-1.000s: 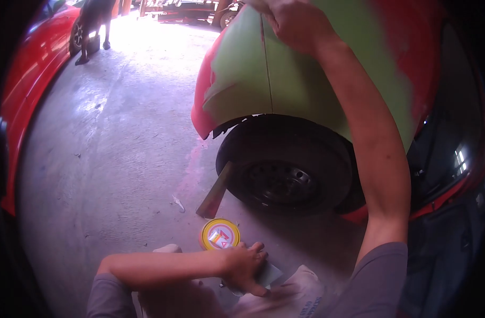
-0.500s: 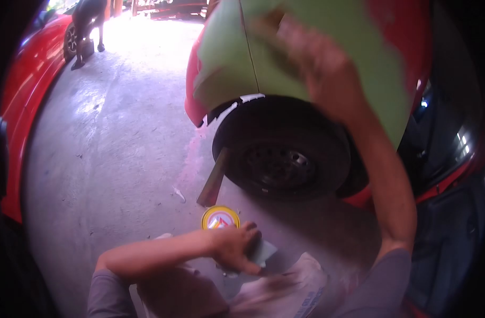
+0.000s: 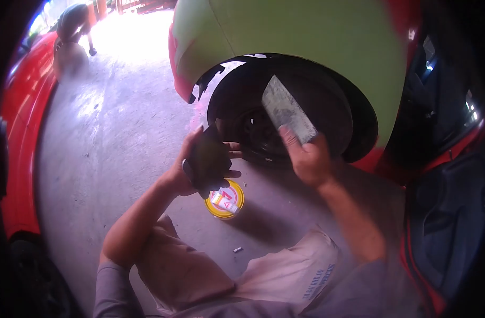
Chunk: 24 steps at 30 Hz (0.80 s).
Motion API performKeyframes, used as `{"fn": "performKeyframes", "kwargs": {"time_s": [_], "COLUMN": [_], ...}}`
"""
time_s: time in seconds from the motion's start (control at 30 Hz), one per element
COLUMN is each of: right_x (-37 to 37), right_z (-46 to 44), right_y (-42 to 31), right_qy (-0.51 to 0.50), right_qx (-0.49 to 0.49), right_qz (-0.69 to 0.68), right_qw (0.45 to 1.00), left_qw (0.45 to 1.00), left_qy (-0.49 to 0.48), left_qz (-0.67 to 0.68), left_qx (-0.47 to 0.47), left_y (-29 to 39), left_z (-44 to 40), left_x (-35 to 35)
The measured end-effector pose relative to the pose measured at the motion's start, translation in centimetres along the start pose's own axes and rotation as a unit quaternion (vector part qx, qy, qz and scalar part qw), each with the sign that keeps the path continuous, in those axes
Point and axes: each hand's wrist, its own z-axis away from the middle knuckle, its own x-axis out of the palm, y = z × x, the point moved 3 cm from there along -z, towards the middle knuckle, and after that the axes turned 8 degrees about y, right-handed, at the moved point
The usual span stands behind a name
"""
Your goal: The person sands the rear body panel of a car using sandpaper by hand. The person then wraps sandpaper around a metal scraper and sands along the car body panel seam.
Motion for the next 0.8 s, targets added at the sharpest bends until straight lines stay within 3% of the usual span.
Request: {"fn": "performKeyframes", "kwargs": {"time_s": [0.07,0.17,0.3,0.37,0.47,0.5,0.6,0.63,0.73,0.8], "right_x": [2.4,5.2,5.1,4.8,4.5,4.2,4.5,5.0,5.9,6.8], "right_z": [2.0,4.1,5.6,5.6,5.7,5.7,6.2,6.2,7.5,7.7], "right_y": [0.6,1.5,2.2,3.0,1.4,0.7,0.9,1.6,2.1,3.0], "right_qy": [0.038,0.069,0.054,0.078,0.118,0.134,0.025,0.025,-0.115,-0.144], "right_qx": [0.069,0.122,0.128,0.003,-0.097,-0.118,-0.190,-0.265,-0.123,-0.138], "right_qz": [-0.182,-0.287,-0.190,-0.068,0.048,0.075,0.149,0.170,0.117,0.114], "right_qw": [0.980,0.948,0.972,0.995,0.987,0.981,0.970,0.949,0.979,0.973], "left_qw": [0.998,0.999,0.996,0.994,0.972,0.962,0.964,0.966,0.989,0.990], "left_qy": [0.001,0.000,-0.006,0.035,0.224,0.247,0.237,0.233,0.111,0.103], "left_qz": [0.039,0.041,0.080,0.103,0.030,0.057,0.003,-0.001,0.044,0.000], "left_qx": [-0.057,-0.034,-0.032,-0.012,-0.059,-0.102,-0.121,-0.115,-0.092,-0.092], "left_y": [0.0,-0.3,-0.8,-1.1,-2.5,-2.8,-3.5,-3.9,-4.8,-5.2], "left_z": [-0.2,-0.4,-0.2,-0.3,-0.8,-0.8,-0.7,-0.9,-1.8,-1.8], "left_x": [0.0,0.9,2.8,3.4,1.8,2.1,3.1,3.2,3.5,2.9]}}
